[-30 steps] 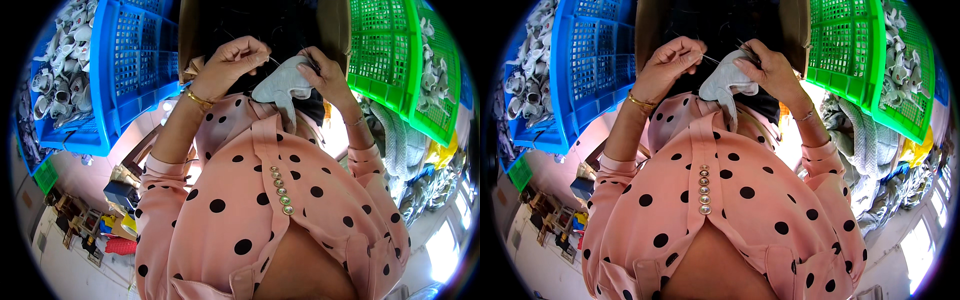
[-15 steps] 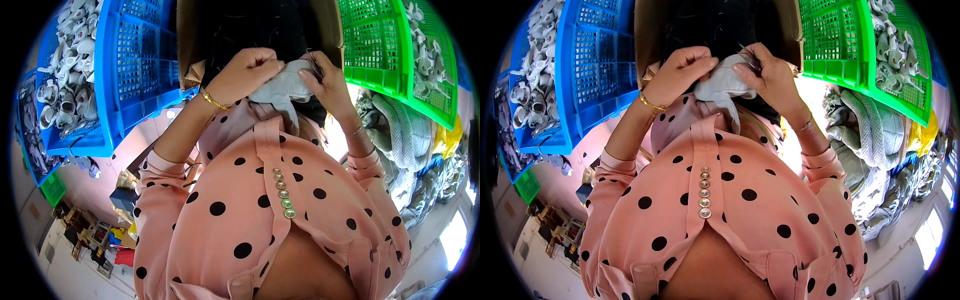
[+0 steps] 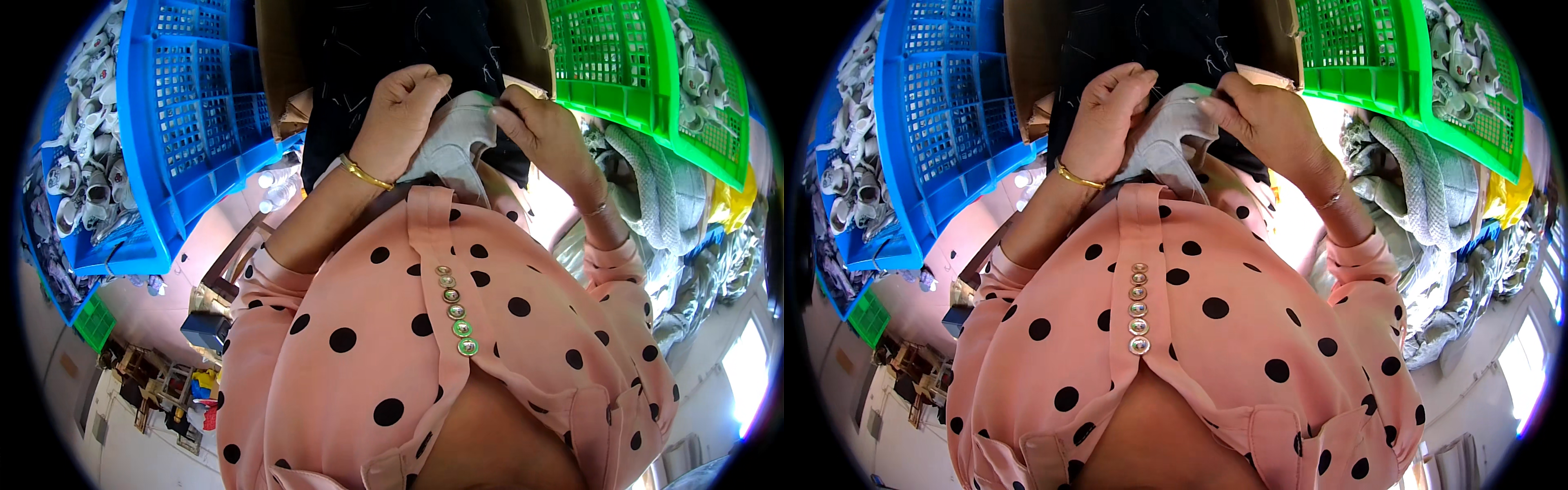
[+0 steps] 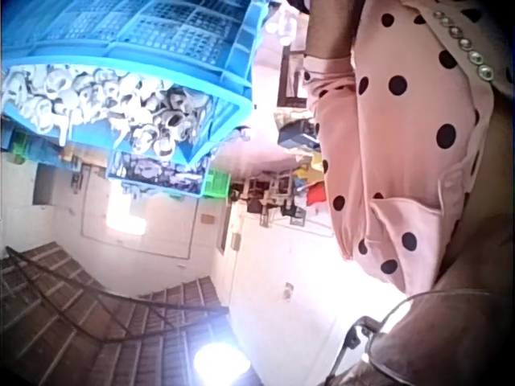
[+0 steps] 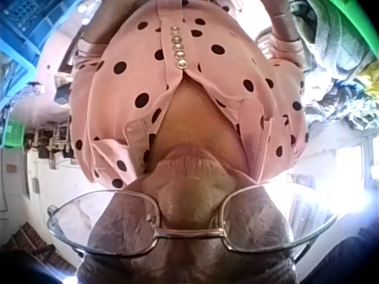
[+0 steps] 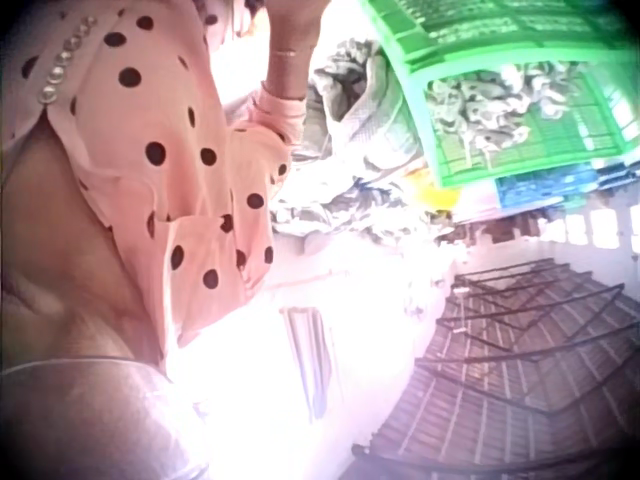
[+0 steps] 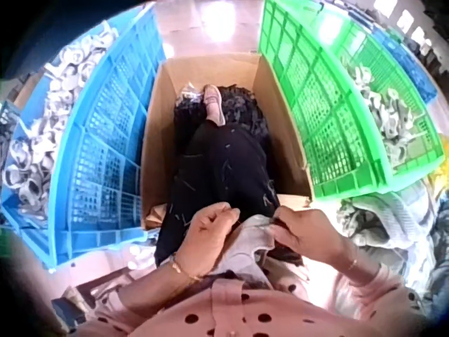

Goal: The person uses a pair of scissors to trim loose threads and excess fabric from the edges of small white shoes. They handle the shoes one at a time, picking them from a blue crate, performing the trimming, and placing the finished items into a green crate.

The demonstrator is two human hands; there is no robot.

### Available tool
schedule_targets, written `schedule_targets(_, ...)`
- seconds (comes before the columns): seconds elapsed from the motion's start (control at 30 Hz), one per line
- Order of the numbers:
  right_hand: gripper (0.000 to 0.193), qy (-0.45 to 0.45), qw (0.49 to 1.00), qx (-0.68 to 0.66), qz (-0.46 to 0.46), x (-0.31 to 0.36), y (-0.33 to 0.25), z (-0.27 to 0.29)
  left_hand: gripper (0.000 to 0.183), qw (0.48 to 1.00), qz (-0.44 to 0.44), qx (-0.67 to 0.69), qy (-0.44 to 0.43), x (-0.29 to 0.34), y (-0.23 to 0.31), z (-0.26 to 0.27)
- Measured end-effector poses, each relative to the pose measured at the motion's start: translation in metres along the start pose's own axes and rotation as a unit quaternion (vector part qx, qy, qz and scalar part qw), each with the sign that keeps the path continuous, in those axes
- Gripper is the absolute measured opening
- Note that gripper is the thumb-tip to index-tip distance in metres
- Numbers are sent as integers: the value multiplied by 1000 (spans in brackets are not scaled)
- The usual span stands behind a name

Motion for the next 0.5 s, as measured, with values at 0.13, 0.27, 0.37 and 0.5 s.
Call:
schedule_targets(0.13,41,-66,993,96,32,-13,-10,15,31,1000,-6,2,-16,0,-2,-1)
schedule_targets(0.27,44,-122,978,158,53,-30,-20,23,29,1000,-6,15,-16,-1,-5,-1)
schedule_targets(0.37,44,-147,966,200,68,-40,-25,24,28,999,-2,29,-21,-3,-4,-1)
schedule_targets(0.5,41,-179,953,223,103,-49,-21,20,28,999,1,-5,-38,-5,-7,2)
Point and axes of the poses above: each hand's wrist, its own x-axis away from the middle knuckle, its own z-axis out of the back of the hand, y = z × x, the point moved 2 cm from there along -x, towards the middle knuckle, and after that the axes turned 3 degrees about -y, right-handed, at the moved point
